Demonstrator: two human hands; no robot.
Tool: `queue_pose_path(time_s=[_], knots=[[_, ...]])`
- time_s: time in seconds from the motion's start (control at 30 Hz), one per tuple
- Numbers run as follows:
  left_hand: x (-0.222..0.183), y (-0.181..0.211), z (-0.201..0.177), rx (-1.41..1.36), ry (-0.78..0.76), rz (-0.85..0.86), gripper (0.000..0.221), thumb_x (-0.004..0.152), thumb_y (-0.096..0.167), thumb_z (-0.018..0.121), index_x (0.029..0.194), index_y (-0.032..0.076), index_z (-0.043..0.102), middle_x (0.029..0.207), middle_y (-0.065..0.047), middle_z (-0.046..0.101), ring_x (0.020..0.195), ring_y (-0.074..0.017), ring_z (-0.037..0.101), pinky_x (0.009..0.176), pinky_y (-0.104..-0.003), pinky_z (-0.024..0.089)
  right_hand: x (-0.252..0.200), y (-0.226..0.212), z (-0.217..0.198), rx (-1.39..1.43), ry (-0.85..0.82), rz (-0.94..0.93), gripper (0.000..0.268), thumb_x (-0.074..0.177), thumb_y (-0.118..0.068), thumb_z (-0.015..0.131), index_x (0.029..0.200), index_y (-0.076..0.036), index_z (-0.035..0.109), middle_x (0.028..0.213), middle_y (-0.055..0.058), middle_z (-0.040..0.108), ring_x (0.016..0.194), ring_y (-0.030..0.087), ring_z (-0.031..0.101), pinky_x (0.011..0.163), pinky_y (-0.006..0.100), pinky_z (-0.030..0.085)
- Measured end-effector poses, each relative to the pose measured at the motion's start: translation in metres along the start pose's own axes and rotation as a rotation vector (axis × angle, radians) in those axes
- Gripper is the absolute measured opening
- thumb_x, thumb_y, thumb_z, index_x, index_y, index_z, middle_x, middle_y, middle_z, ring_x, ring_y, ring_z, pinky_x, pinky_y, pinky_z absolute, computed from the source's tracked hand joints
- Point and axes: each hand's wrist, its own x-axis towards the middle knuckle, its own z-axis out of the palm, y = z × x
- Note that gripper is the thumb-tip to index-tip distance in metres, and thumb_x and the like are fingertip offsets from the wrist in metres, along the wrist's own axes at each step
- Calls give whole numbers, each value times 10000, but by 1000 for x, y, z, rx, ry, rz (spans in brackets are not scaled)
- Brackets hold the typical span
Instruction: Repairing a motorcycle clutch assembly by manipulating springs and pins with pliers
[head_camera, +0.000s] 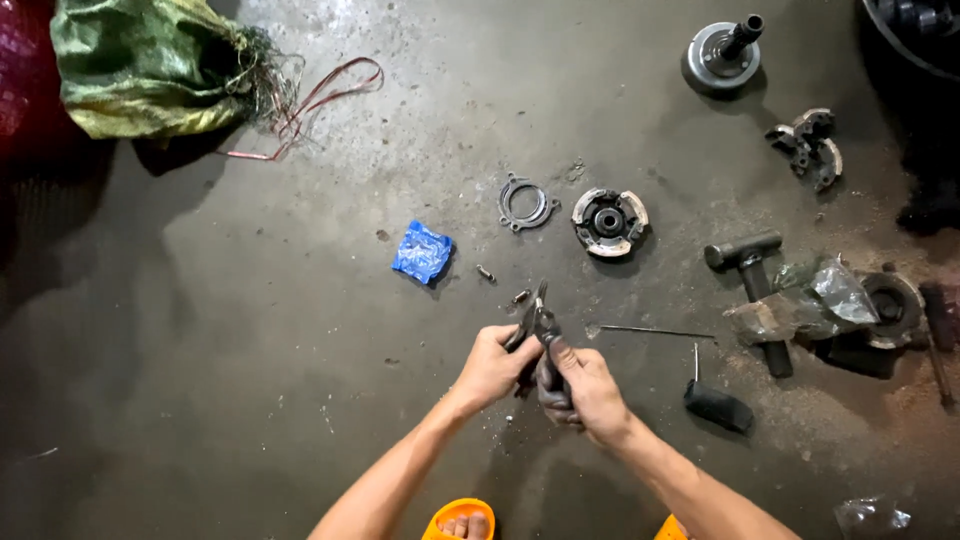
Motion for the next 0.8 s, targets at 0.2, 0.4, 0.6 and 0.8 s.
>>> queue_pose_path(time_s=[0.2, 0.4, 0.6, 0.8], knots=[[2, 7, -11, 172, 10, -39, 362, 916, 139, 737, 575, 89, 626, 449, -60, 587, 417, -101, 543, 399, -226, 424, -1, -6, 2, -158, 175, -109, 629, 1085, -417, 524, 662, 47, 538, 415, 69, 285, 257, 104, 237, 206, 254, 199], [0, 10, -21, 246, -45, -83, 345, 901, 185, 757, 596, 78, 637, 477, -58, 602, 453, -109, 568, 434, -225, 456, -1, -4, -14, -229, 130, -26, 640, 1088, -450, 512, 679, 41, 543, 431, 77, 311, 281, 113, 269, 239, 243, 219], [-2, 29, -27, 419, -140, -100, 399, 897, 287, 760, 576, 105, 606, 445, -68, 557, 421, -150, 529, 439, -274, 449, 2, -7, -31, -343, 81, 21, 657, 1083, -475, 506, 681, 42, 560, 430, 75, 305, 304, 109, 239, 259, 243, 192], [-7, 39, -33, 486, -193, -139, 415, 894, 268, 753, 561, 103, 569, 443, -37, 532, 430, -139, 499, 446, -259, 427, -1, -10, -42, -437, -1, 102, 658, 1098, -449, 474, 675, 43, 578, 437, 67, 316, 329, 116, 287, 299, 247, 249]])
